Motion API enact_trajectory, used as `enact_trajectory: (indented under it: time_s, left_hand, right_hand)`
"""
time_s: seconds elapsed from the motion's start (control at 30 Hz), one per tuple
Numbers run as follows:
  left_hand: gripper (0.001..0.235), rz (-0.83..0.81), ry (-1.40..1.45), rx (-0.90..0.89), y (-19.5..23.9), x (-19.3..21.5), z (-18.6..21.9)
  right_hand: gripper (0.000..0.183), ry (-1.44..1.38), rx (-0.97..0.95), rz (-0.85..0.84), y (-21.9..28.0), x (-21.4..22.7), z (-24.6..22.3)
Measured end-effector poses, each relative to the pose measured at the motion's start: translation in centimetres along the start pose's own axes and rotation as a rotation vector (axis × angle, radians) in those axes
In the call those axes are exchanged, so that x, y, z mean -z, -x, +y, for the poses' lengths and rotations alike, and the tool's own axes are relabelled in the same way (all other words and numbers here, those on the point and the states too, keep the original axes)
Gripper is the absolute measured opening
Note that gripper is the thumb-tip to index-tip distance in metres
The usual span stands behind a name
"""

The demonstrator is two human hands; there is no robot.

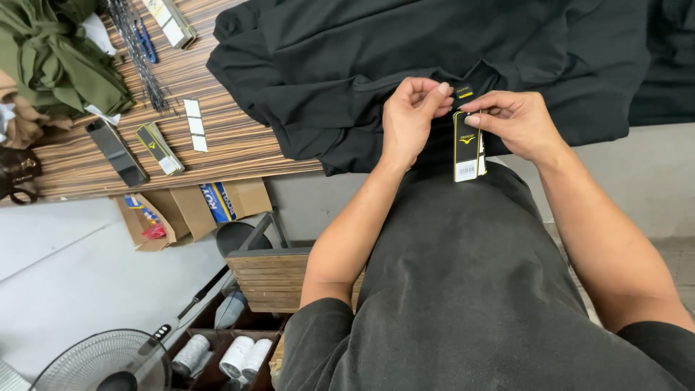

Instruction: The person attaches yellow and white tags to black t-shirts using black zip ties. They thread the zip ties through the tag holes and the shirt's neck seam, then pull them tight to secure the tags. The person also folds the shirts and organizes stacks of tags on the table.

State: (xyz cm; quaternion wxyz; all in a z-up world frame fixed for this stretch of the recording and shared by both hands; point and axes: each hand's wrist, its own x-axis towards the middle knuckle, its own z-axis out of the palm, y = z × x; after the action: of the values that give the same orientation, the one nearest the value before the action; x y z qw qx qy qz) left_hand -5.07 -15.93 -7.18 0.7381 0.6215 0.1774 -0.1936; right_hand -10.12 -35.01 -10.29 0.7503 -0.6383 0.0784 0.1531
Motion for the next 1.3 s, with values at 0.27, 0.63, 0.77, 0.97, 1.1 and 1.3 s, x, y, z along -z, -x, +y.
enact_trajectory:
  time_s: [0.27,0.63,0.77,0.97,1.1,1.3]
  left_hand:
    - [0.02,-0.003,-0.077,0.008,-0.3,0.0,0.6]
    - [0.014,0.045,0.065,0.015,-0.1,0.3,-0.2]
    - [0.016,0.017,0.11,-0.023,-0.1,0.9,-1.8]
    - [0.019,0.021,0.14,-0.027,0.5,1.3,-2.3]
    - [0.02,0.0,0.155,-0.046,0.7,1.8,-3.2]
    - [0.016,-0.089,-0.261,0.053,1.8,3.0,-1.5]
  right_hand:
    - [0.027,0.016,0.039,-0.033,1.0,0.7,0.7]
    - [0.04,0.042,-0.001,-0.135,0.9,0.5,-0.3]
    - [0.046,0.039,0.012,-0.123,0.7,0.4,0.2]
    - [0.042,0.019,-0.048,-0.116,0.7,0.1,0.8]
    - [0.039,0.169,-0.075,-0.111,0.9,-0.4,-0.4]
    - [0.054,0.19,-0.05,-0.119,0.7,-1.0,-0.6]
